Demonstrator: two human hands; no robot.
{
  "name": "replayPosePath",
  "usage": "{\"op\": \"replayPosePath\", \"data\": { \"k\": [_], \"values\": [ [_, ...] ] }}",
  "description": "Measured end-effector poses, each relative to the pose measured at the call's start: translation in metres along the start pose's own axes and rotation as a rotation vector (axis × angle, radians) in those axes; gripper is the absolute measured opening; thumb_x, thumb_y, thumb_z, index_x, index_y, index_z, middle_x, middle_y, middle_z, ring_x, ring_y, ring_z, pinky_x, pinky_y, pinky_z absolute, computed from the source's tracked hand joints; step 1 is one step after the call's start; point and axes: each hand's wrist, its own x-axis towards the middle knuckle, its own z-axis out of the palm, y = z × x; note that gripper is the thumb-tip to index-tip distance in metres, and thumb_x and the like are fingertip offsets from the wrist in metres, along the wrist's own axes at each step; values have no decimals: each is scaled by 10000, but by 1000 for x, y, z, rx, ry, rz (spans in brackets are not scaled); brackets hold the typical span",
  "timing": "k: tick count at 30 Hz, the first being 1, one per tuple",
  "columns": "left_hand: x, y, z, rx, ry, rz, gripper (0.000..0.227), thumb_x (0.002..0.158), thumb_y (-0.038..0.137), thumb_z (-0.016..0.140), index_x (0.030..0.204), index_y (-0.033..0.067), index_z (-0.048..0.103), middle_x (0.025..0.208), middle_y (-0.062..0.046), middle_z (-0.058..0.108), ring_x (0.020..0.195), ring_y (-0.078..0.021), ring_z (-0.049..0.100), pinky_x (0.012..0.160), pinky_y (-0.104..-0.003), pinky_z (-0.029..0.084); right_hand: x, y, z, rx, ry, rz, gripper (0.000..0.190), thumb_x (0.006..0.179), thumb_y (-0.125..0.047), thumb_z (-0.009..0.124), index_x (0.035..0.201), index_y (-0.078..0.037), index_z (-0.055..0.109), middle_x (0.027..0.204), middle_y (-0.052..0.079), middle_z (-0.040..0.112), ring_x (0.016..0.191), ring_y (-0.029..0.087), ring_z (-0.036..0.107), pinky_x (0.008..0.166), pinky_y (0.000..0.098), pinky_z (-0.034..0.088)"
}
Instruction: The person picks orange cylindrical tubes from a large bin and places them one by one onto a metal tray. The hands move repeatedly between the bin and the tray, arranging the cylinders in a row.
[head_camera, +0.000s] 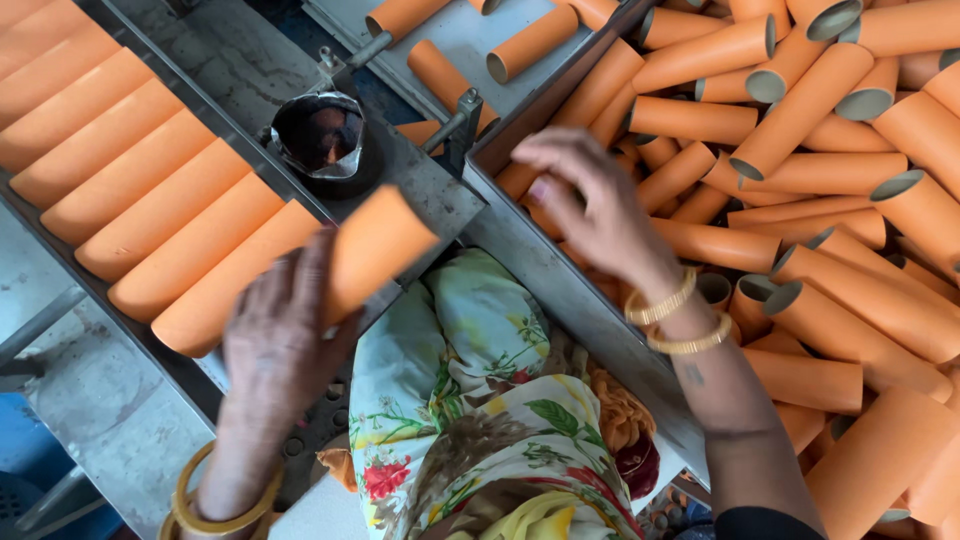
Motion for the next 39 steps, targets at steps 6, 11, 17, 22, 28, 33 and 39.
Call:
{"op": "replayPosePath", "data": {
  "k": [6, 11, 17, 22, 28, 33, 39],
  "values": [
    [-30, -50, 10, 210, -55, -237, 937, 809, 407, 807, 1605, 137, 392, 1289, -148, 605, 1146, -340, 612, 995, -481, 475, -56, 160, 22, -781, -399, 368, 567, 731, 0, 758, 1263, -189, 705, 1371, 135, 536, 1113, 370, 629, 896, 484, 552],
    [-42, -59, 32, 204, 7, -244, 902, 836, 401, 762, 1607, 124, 386, 1499, -190, 505, 1384, -379, 489, 1110, -562, 382, -110, 234, 49, -996, -562, 420, 380, 813, -71, 668, 1160, -215, 730, 1248, 124, 584, 1085, 348, 637, 794, 481, 567],
    [-48, -70, 50, 303, -102, -264, 875, 858, 466, 703, 1610, 164, 372, 1641, -218, 346, 1500, -430, 327, 1123, -656, 293, -103, 228, 16, -954, -177, 345, 197, 931, -86, 640, 1119, -124, 689, 1041, 123, 658, 845, 345, 698, 673, 497, 562],
    [-42, -64, 40, 232, -81, -277, 877, 872, 485, 705, 1614, 153, 377, 1647, -240, 316, 1513, -435, 309, 1143, -677, 285, -69, 127, -48, -655, 280, 311, 46, 1004, -99, 678, 1043, -120, 692, 1012, 104, 674, 890, 346, 689, 720, 460, 539],
    [-30, 4, 19, -153, 69, 13, 920, 794, 408, 820, 1545, 111, 380, 1595, -249, 381, 1476, -436, 386, 1183, -653, 306, -52, -26, -77, -304, 325, 175, 68, 1082, 22, 636, 1106, -42, 639, 1071, 83, 662, 958, 214, 693, 884, 344, 558],
    [-18, 59, 24, -283, 172, 274, 966, 761, 416, 850, 1514, 56, 364, 1470, -267, 475, 1393, -442, 471, 1168, -667, 307, -50, -93, -41, 51, 82, -52, 115, 933, -40, 702, 1032, -88, 667, 1053, 76, 696, 873, 175, 696, 786, 314, 556],
    [-20, 36, 32, -234, 20, 110, 968, 758, 322, 870, 1549, 58, 378, 1227, -195, 646, 1032, -323, 684, 918, -469, 576, -48, -26, -19, 291, -149, 114, 352, 997, -73, 627, 1336, -68, 531, 1266, 148, 649, 950, 221, 755, 853, 340, 621]
  ]
}}
